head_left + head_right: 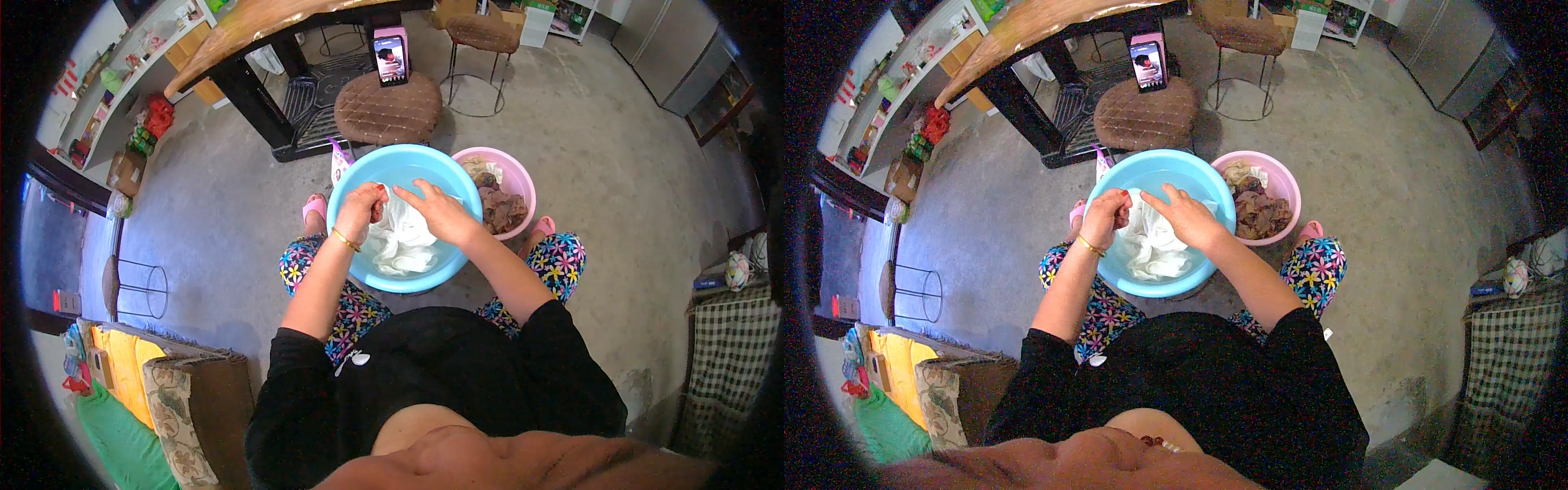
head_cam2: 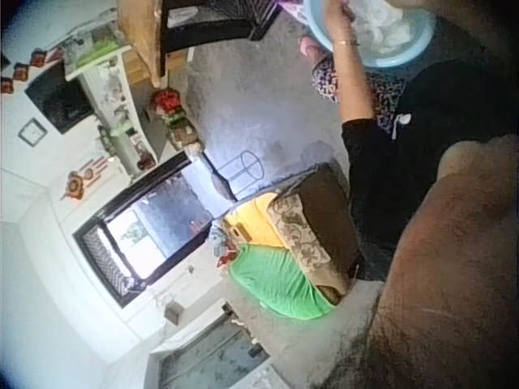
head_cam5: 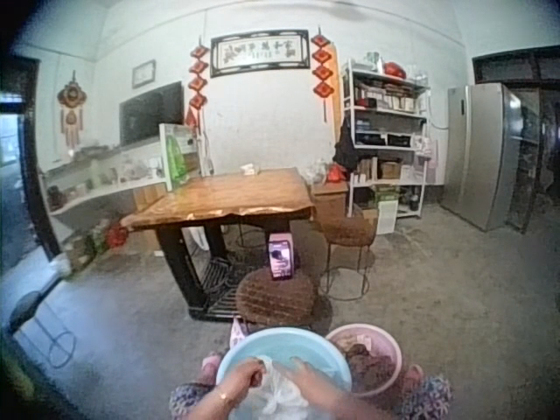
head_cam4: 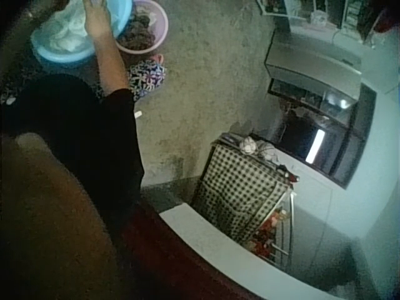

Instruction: The person washes a white garment in a basin of water by hand, wrings it out, and places it into an adjacent basin. The person then takes a patterned garment from the basin and washes it in the water by hand.

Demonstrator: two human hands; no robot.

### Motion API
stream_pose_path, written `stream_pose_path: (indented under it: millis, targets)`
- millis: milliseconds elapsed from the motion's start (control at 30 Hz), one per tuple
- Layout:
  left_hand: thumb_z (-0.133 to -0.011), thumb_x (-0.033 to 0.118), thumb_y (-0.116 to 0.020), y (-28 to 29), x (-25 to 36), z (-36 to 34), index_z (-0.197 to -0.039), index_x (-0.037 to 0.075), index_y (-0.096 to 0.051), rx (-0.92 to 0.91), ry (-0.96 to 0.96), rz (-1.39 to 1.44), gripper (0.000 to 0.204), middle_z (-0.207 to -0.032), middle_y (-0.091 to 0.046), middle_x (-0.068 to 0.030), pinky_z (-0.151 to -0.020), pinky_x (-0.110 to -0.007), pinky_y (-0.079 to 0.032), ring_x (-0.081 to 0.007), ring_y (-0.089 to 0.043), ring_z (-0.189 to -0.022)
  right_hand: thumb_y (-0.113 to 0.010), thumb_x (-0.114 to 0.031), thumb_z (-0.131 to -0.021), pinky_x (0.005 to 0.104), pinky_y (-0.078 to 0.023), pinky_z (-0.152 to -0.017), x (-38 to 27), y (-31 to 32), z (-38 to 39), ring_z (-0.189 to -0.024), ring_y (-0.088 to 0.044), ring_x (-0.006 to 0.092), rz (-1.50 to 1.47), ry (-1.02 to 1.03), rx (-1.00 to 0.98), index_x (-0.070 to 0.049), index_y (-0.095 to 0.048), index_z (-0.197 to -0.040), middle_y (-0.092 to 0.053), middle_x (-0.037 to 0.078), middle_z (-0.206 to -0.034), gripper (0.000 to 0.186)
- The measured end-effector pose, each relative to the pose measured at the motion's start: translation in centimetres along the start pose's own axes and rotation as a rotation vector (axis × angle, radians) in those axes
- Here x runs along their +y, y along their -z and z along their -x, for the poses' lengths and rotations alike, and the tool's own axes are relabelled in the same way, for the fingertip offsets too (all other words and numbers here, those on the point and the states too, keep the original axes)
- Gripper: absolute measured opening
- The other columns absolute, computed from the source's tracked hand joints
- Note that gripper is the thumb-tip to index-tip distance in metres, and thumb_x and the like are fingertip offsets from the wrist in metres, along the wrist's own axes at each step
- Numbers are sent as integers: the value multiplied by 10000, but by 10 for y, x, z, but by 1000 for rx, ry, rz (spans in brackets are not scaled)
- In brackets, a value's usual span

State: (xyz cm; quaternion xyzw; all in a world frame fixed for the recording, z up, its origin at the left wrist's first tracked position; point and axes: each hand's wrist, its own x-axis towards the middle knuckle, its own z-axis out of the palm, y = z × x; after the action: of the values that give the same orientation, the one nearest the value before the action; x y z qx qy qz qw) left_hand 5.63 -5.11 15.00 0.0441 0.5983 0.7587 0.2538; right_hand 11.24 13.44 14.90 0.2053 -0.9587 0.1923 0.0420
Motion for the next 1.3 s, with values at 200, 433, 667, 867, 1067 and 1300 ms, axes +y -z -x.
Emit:
stream_pose_path:
  millis: [200, 433, 667, 867, 1067, 1300]
  targets:
    - [-827, 113, -447, 44, 6, -9, -838, 45, -526, 176, -162, -69, 105, -653, -482, 6, -499, -207, -368, -83, -429, -530, -420, 129, -677, 390, -434, -813, 17, -16, -2, -1008, -474, 325, -93, -31, 74, -171, -405, -1246, -457, 183, -1107, 643]
    - [-711, 80, -608, 42, -38, -23, -1205, 59, -412, -89, -350, -906, 532, -1069, -490, -117, -842, -313, -415, -236, -530, -895, -406, 109, -701, 260, -426, -685, 23, 8, -14, -727, -525, 169, -693, -87, 142, -34, -554, -1060, -546, 68, -741, 414]
    - [-718, 176, -604, 10, -63, -39, -1083, 60, -530, -215, -307, -921, 390, -897, -580, -142, -798, -321, -415, -255, -549, -869, -412, 102, -723, 217, -418, -665, 23, 38, -19, -716, -503, 89, -1079, 58, 207, -6, -539, -1065, -520, 25, -767, 381]
    - [-760, 101, -555, 35, -32, -46, -817, 22, -567, 85, -347, -664, 99, -755, -557, -106, -662, -292, -428, -204, -544, -726, -453, 65, -723, 192, -412, -656, 44, 50, -10, -788, -493, 59, -1005, -218, 108, -50, -526, -1102, -515, 13, -854, 403]
    - [-732, 52, -558, 8, 48, -31, -808, 14, -560, 174, -780, -904, 85, -741, -531, -106, -635, -298, -421, -224, -523, -698, -599, -161, -696, 332, -436, -706, 67, 39, -10, -808, -554, 294, -114, 7, 62, -8, -582, -922, -561, 186, -919, 274]
    - [-750, 55, -496, 5, 106, -32, -837, 1, -552, 222, -732, -704, 117, -743, -561, -78, -657, -260, -423, -156, -534, -707, -576, -209, -755, 280, -415, -628, 58, 83, -28, -681, -530, 151, -592, -311, 159, -5, -560, -840, -576, 64, -725, 222]
